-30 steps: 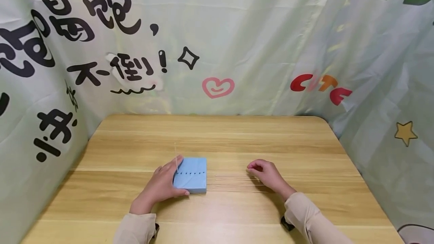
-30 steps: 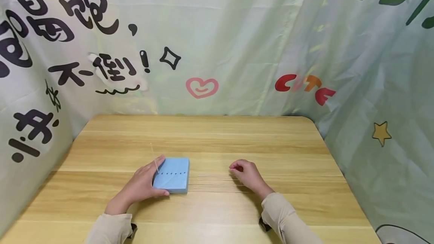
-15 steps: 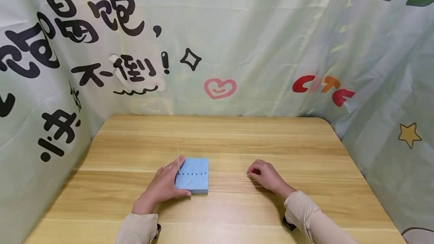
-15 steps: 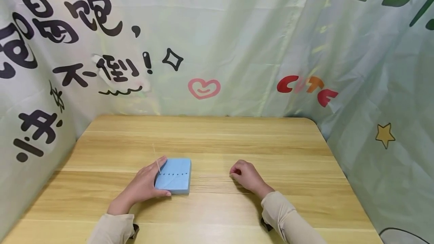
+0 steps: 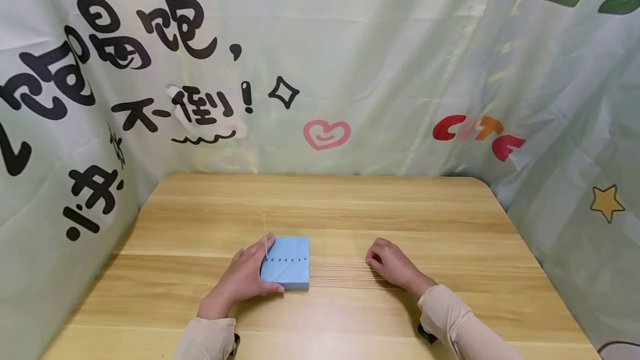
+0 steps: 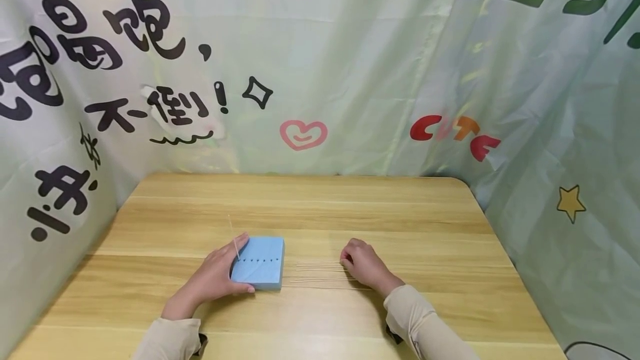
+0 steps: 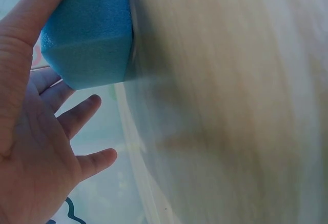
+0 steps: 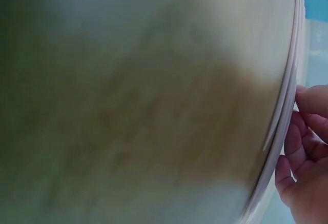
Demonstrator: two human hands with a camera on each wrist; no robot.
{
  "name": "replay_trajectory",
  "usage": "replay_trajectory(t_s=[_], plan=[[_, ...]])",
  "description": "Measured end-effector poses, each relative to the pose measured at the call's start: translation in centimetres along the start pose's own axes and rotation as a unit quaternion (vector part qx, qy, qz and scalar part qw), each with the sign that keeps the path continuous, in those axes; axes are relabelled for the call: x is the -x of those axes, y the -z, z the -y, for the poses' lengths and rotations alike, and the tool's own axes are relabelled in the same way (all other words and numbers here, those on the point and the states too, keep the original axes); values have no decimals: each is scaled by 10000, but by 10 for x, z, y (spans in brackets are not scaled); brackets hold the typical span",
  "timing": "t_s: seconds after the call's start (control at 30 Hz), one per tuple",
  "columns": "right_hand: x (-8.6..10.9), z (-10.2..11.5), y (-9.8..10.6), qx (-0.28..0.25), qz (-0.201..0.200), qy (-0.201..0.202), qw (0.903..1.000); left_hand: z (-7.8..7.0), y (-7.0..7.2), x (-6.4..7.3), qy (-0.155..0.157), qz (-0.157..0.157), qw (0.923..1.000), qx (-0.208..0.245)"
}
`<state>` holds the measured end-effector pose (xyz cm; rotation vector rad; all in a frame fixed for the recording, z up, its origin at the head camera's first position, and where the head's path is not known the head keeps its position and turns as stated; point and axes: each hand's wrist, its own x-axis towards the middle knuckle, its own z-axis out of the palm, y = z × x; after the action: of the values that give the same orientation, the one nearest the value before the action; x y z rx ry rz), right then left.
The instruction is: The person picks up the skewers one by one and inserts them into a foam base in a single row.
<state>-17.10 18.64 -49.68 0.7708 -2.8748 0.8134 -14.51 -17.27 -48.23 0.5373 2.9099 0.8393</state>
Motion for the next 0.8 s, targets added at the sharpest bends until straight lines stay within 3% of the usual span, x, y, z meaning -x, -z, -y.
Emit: replay_trajectory(t_s=[0.17, 0.3, 0.43, 0.67, 0.8], plan=[[0, 3, 0, 226, -20, 73, 9997, 1, -1, 0, -8, -14, 10000, 25], [-1, 4, 1, 233, -375, 94, 9990, 1, -1, 0, 12, -27, 10000, 39], [-3, 7, 4, -57, -796, 65, 9968, 1, -2, 1, 43, -13, 10000, 42], [-6, 14, 13, -941, -1140, -246, 9887, 0, -3, 0, 44, -19, 10000, 25], [-8, 17, 18, -1107, -1457, -289, 9827, 1, -3, 0, 30, -29, 10000, 7]])
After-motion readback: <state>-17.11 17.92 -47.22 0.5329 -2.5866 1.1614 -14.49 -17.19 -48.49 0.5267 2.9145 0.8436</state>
